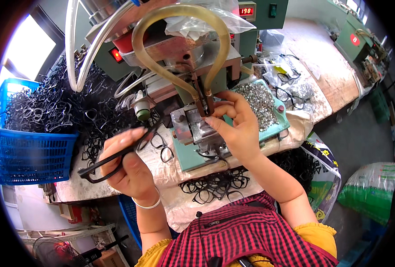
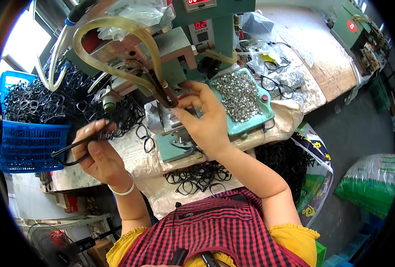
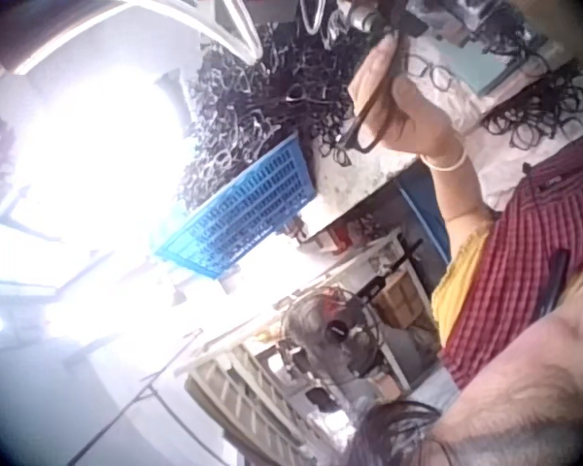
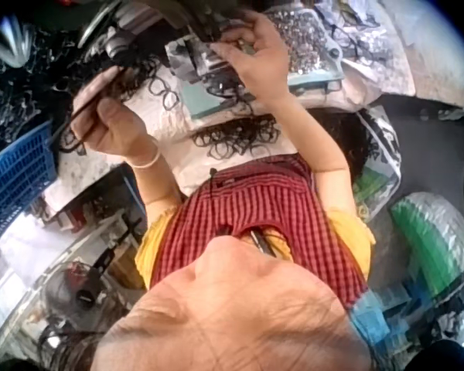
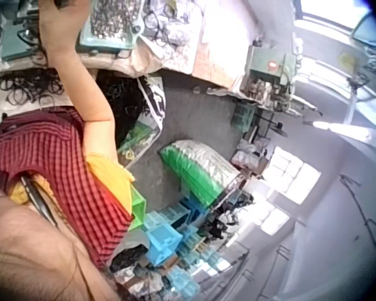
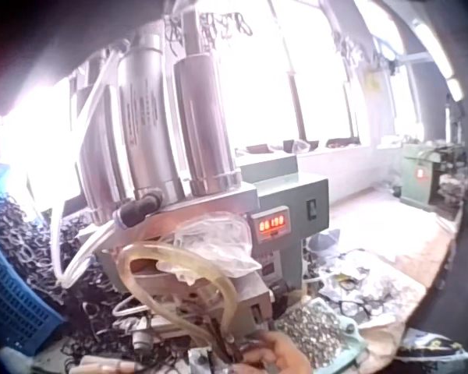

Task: The person repeatedly picks up black eyeglass frames and small metal components, places them into a green press machine, and operates the lever to attach the components. The finished glasses are placed on the table, and the process continues with additional frames.

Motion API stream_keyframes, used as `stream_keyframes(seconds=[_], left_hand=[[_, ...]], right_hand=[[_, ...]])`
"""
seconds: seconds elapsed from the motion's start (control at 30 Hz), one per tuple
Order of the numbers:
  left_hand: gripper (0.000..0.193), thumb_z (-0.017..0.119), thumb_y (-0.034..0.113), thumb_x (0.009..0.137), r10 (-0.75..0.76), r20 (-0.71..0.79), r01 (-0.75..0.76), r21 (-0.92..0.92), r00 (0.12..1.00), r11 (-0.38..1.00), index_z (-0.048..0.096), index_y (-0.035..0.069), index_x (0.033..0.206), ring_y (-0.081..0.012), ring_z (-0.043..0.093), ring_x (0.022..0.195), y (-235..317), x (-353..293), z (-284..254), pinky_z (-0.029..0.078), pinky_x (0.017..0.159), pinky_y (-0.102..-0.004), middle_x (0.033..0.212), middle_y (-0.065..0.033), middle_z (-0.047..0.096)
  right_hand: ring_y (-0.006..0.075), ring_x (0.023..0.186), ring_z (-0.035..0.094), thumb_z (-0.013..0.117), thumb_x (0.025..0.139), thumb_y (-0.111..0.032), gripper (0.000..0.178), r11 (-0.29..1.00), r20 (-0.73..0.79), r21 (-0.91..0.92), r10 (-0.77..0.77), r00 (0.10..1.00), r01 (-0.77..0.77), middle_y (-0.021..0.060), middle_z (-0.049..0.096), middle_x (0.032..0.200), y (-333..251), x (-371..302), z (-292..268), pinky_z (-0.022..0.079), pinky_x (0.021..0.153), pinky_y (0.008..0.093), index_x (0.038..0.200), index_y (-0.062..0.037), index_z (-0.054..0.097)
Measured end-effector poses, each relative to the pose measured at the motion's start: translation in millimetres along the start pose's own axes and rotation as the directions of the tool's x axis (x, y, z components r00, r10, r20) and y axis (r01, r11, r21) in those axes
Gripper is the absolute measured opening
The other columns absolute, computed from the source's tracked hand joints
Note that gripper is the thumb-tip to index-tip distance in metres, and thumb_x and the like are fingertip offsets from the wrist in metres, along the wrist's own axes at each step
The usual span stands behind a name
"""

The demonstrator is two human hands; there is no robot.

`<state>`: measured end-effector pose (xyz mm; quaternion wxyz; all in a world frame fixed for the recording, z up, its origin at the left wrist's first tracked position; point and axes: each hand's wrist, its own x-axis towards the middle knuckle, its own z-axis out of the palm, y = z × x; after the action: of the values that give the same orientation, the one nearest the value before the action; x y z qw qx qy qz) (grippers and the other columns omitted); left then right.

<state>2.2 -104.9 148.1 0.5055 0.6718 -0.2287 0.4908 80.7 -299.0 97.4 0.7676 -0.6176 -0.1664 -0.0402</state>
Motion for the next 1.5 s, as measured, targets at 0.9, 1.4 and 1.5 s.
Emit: stream_keyframes(seconds=[0.9,1.4,1.5], left_hand=[[0.027,0.082,0.011,0.076,-0.031,0.57,-0.179,0.308,0.821,0.934,0.076,0.011,0.102,-0.0254,0.067,0.096,3,-46,40,0.051,0.097,-0.0477,0.112,-0.005,0.075],[0.05,0.065,-0.011,0.081,-0.393,0.261,-0.015,0.848,0.882,0.53,0.064,0.006,0.129,-0.0272,0.064,0.099,-35,-43,-72,0.045,0.101,-0.0395,0.109,-0.0111,0.072],[0.052,0.057,-0.008,0.081,-0.567,0.428,-0.138,0.865,0.704,0.482,0.064,0.008,0.129,-0.0305,0.06,0.088,-89,-93,-76,0.045,0.099,-0.0443,0.094,-0.0108,0.071]], right_hand=[[0.0331,0.126,0.056,0.067,0.08,-0.01,0.016,0.243,0.436,-0.823,-0.308,0.845,0.513,0.0109,0.064,0.126,70,40,-112,0.054,0.085,0.0444,0.096,-0.0058,0.063],[0.0075,0.087,0.063,0.072,0.093,-0.007,0.017,0.98,-0.335,-0.2,-0.059,0.94,-0.01,0.0018,0.072,0.097,77,30,-96,0.049,0.081,0.0215,0.109,0.0004,0.073],[0.0086,0.087,0.065,0.072,0.091,-0.006,0.015,0.967,-0.277,-0.254,-0.099,0.956,0.026,0.0027,0.073,0.095,73,33,-90,0.05,0.081,0.0235,0.105,0.0001,0.075]])
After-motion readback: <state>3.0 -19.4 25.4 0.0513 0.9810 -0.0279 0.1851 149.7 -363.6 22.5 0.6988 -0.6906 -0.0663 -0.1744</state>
